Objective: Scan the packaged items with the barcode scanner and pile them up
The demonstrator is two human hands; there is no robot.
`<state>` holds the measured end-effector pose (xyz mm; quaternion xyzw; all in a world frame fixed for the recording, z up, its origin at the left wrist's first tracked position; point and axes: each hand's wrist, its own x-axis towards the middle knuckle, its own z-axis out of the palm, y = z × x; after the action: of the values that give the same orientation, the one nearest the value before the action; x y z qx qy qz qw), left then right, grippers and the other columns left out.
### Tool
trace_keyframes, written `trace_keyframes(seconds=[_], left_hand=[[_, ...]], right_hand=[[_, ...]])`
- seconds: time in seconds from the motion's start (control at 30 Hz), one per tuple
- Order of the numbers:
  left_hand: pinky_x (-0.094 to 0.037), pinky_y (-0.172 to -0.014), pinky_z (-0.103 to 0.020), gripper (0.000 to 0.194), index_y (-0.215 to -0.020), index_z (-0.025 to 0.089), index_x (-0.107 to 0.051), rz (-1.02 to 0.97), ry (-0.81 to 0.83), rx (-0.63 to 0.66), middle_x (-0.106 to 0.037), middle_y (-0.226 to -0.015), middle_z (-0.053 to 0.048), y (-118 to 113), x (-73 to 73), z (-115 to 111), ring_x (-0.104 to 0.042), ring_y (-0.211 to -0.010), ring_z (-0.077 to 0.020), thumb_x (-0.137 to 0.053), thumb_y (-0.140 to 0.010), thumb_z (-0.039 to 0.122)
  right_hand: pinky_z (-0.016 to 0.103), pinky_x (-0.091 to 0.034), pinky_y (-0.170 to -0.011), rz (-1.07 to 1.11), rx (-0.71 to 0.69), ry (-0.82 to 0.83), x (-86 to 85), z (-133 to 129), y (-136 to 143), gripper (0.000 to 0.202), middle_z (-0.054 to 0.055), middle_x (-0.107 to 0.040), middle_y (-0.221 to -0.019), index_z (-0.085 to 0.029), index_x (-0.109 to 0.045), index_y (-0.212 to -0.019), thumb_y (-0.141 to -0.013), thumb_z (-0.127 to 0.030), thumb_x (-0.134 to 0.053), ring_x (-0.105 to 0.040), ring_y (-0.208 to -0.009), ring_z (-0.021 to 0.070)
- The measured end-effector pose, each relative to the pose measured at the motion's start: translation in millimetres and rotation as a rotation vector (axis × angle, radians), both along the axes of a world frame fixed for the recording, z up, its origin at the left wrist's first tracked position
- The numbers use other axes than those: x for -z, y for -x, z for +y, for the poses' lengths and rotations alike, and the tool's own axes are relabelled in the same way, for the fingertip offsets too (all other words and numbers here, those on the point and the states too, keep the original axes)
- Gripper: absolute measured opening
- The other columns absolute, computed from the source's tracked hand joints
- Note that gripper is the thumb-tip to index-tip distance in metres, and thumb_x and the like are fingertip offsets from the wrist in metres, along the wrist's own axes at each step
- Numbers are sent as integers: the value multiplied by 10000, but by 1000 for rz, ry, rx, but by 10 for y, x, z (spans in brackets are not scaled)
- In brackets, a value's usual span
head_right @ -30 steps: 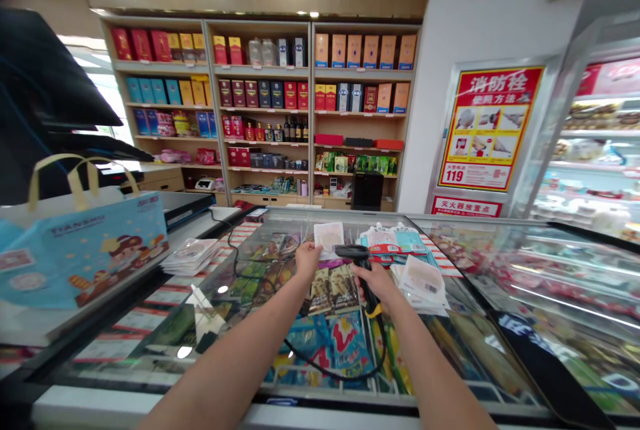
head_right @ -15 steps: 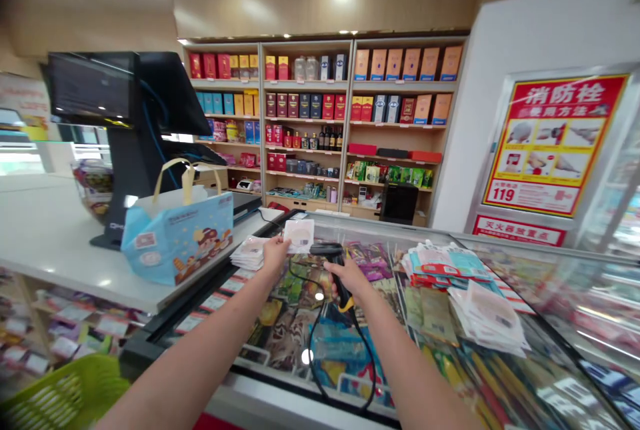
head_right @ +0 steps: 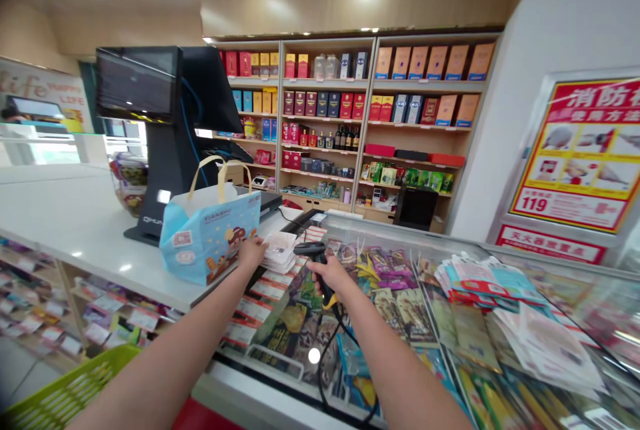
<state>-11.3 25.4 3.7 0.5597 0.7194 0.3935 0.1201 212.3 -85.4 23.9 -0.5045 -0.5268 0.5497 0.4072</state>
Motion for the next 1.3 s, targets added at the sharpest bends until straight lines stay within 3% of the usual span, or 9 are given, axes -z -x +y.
trace_keyframes(seconds=[0.23,0.33,0.6,0.77,0.87,0.97,1.07,1.2,1.3], left_hand=[[-459,-845,-303,171,-858,153,-690,88,-34,-2,-705,-957,-113,47,148,79,-638,-958,-246,-562,-788,242],[-453,-882,-340,193,-853,164,-699,131,-86,-20,-694,-979,-122,-5,111,13,-615,-997,-271,-540,-794,255],[-412,-925,-493,294,-1048,217,-655,192,-174,-111,-529,-1279,-134,-737,-225,-398,-476,-1182,-323,-501,-818,315],[-361,-954,-572,358,-1106,215,-642,181,-28,-167,-432,-1396,-161,-963,-307,-478,-418,-1248,-373,-542,-783,336],[-367,-948,-564,359,-1091,209,-647,217,-46,-109,-465,-1381,-160,-1170,-322,-540,-452,-1221,-374,-543,-786,367],[-354,-951,-573,310,-1039,219,-664,268,-66,83,-569,-1281,-144,-1691,-307,-680,-523,-1149,-357,-543,-789,357],[-352,-955,-535,220,-914,227,-691,255,-10,332,-695,-1024,-105,-2472,-246,-884,-602,-1028,-317,-561,-792,355],[-420,-843,-367,113,-735,208,-684,101,34,634,-713,-797,-63,-3552,-144,-1258,-642,-876,-249,-636,-730,310],[-420,-810,-330,137,-739,199,-680,78,8,828,-715,-793,-61,-4186,-113,-1582,-645,-848,-226,-626,-735,325]], right_hand=[[201,-390,-348,77,48,-48,10,-28,-139,296,-79,-512,-469,-193,-473,-735,-643,-358,-702,-449,-358,75],[206,-392,-345,82,71,-37,7,-73,-261,308,-72,-515,-465,-192,-471,-726,-636,-370,-706,-456,-357,79],[204,-381,-343,122,215,-83,58,-283,-913,305,-72,-505,-463,-189,-460,-680,-656,-379,-697,-439,-342,70],[209,-388,-345,137,335,-92,30,-583,-1461,283,-72,-506,-464,-191,-477,-702,-679,-364,-700,-435,-340,73],[208,-388,-348,149,369,-109,25,-758,-1772,307,-73,-502,-460,-193,-476,-697,-666,-377,-720,-431,-339,71],[210,-397,-350,177,413,-143,35,-905,-2056,340,-70,-507,-475,-191,-471,-677,-634,-399,-736,-444,-350,72],[212,-399,-344,193,478,-166,49,-1052,-2325,358,-69,-504,-471,-188,-479,-672,-615,-429,-737,-447,-349,74],[208,-402,-350,199,546,-195,54,-1307,-2673,358,-72,-492,-455,-186,-483,-672,-627,-447,-726,-453,-349,75],[209,-404,-348,211,625,-230,55,-1524,-2907,347,-71,-510,-479,-186,-499,-711,-631,-439,-722,-453,-349,74]])
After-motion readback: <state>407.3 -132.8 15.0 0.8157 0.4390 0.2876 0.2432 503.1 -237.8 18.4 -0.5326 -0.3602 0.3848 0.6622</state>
